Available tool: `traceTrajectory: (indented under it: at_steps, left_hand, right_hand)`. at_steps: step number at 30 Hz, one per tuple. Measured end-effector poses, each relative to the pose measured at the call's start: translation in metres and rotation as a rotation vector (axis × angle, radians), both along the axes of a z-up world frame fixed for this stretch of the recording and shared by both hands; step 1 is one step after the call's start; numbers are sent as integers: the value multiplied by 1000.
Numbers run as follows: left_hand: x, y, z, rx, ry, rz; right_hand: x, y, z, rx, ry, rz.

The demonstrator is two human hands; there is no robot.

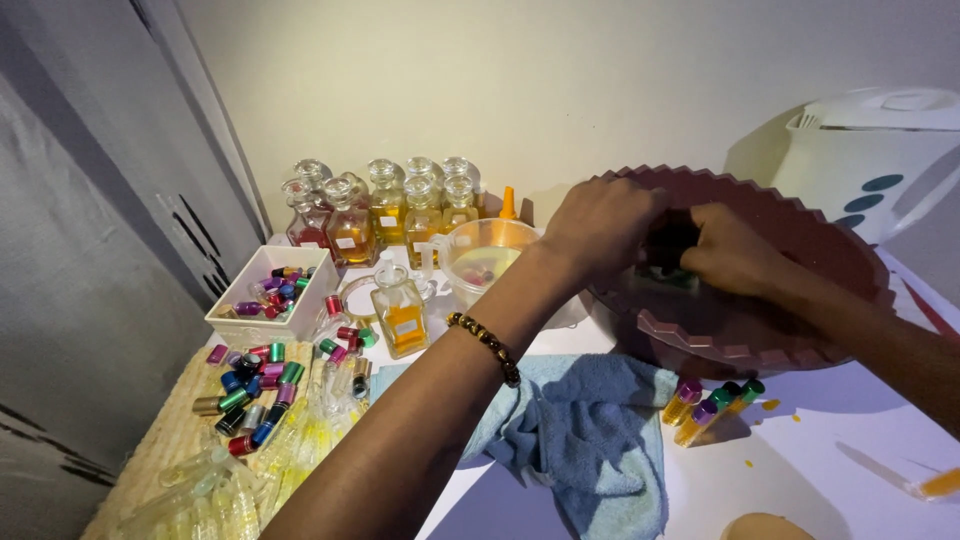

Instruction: Washing and drying small perfume bottles using a sponge, water, and a cloth.

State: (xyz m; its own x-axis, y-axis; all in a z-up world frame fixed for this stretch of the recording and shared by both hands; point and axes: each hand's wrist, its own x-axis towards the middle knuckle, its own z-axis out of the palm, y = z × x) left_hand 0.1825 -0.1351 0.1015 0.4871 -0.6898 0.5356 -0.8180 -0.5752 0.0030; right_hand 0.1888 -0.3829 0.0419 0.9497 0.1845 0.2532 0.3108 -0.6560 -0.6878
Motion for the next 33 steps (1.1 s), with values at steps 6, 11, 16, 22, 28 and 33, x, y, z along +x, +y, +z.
traceTrajectory:
  at_steps: [6, 11, 16, 22, 28, 33]
  left_hand:
    - [-25, 12, 19, -58, -4, 0]
    - [-40, 28, 20, -64, 4, 19]
    - [-35, 28, 15, -65, 4, 33]
    - [2, 9, -16, 47, 41, 49]
    - [-4, 0, -26, 41, 118, 23]
    - [6, 1, -35, 1, 116, 98]
  right_hand:
    - [3, -5, 13, 24, -93, -50]
    - [-64, 50, 81, 244, -295, -103]
    - [-34, 13, 34, -37, -267, -125]
    - [-17, 19, 30, -351, 9, -145]
    - [18, 3, 10, -269, 125, -136]
    - [8, 17, 13, 37, 133, -171]
